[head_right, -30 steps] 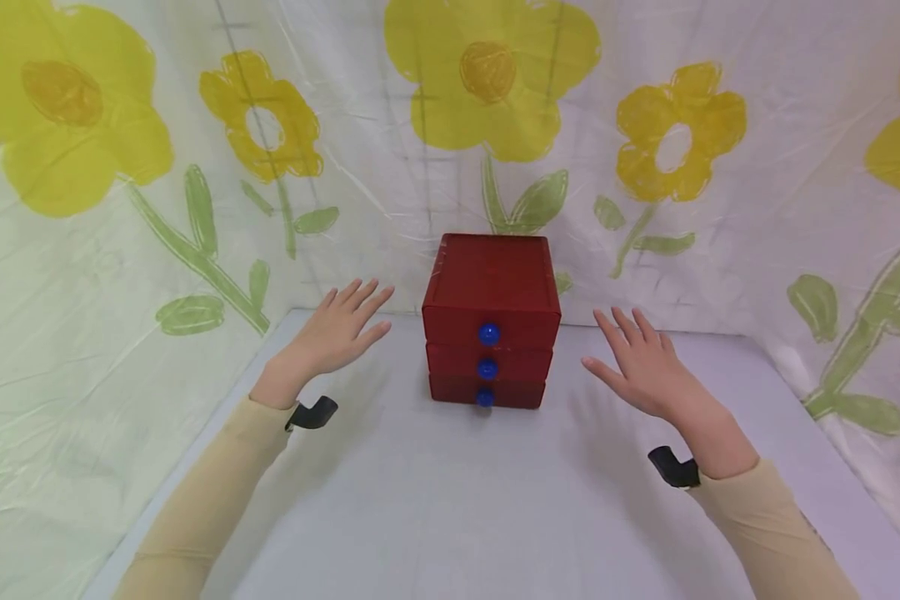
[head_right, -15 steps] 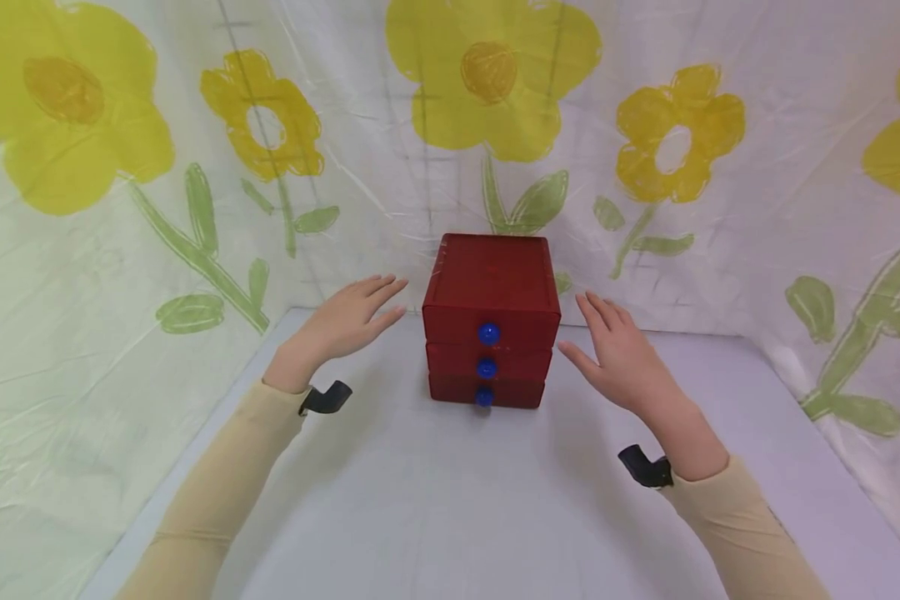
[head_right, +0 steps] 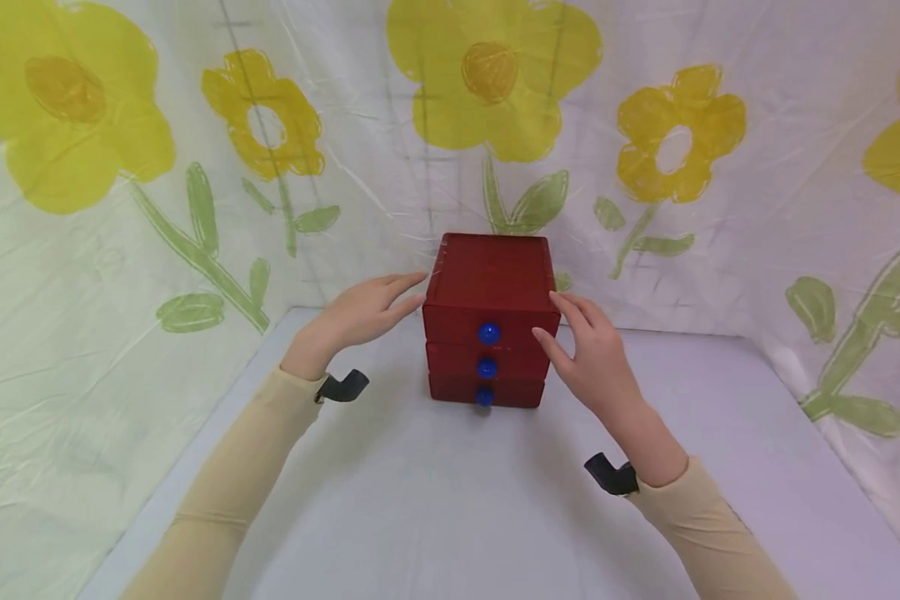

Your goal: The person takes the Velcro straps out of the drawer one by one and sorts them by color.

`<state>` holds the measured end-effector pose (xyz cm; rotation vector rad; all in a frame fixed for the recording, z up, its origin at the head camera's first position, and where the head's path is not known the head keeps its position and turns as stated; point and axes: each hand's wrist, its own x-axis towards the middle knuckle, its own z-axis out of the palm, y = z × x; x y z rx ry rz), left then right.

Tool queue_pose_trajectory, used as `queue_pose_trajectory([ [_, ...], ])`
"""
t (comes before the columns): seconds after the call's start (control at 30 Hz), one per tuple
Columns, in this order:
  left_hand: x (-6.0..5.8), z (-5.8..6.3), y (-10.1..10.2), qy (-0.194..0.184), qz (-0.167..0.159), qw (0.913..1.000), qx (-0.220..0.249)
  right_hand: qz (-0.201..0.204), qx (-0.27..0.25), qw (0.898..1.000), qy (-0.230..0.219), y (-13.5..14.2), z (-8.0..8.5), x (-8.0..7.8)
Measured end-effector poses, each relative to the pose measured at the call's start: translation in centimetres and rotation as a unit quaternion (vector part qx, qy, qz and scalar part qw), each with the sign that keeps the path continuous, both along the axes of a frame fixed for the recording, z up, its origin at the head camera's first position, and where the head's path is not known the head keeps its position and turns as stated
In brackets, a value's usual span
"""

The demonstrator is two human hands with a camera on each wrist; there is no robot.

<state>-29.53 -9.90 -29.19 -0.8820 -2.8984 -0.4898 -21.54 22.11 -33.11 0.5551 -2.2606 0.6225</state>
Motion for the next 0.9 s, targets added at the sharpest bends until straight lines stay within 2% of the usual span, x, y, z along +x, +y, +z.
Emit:
queue_pose_trajectory([
  [0.1,-0.3,0.1,0.3,0.0,-0.003,1.0,-0.002,0.007,-0.023,0.999,0.028,-0.7,-0.1,-0.1],
  [0.23,-0.8,0.4,0.8,0.008,-0.012,0.9999,-0.005,0.011,-0.052,0.998,0.036,-1.5,-0.1,-0.1],
  [0.43,-1.8,0.9,1.1,0.003,-0.031,0.9995,0.004,0.017,-0.086,0.996,0.021,-2.5,-0.2,-0.2],
  [0.9,-3.3,1.2,1.1,-0.051,-0.035,0.9975,0.033,0.019,-0.108,0.994,-0.018,-4.4,-1.7,-0.3],
])
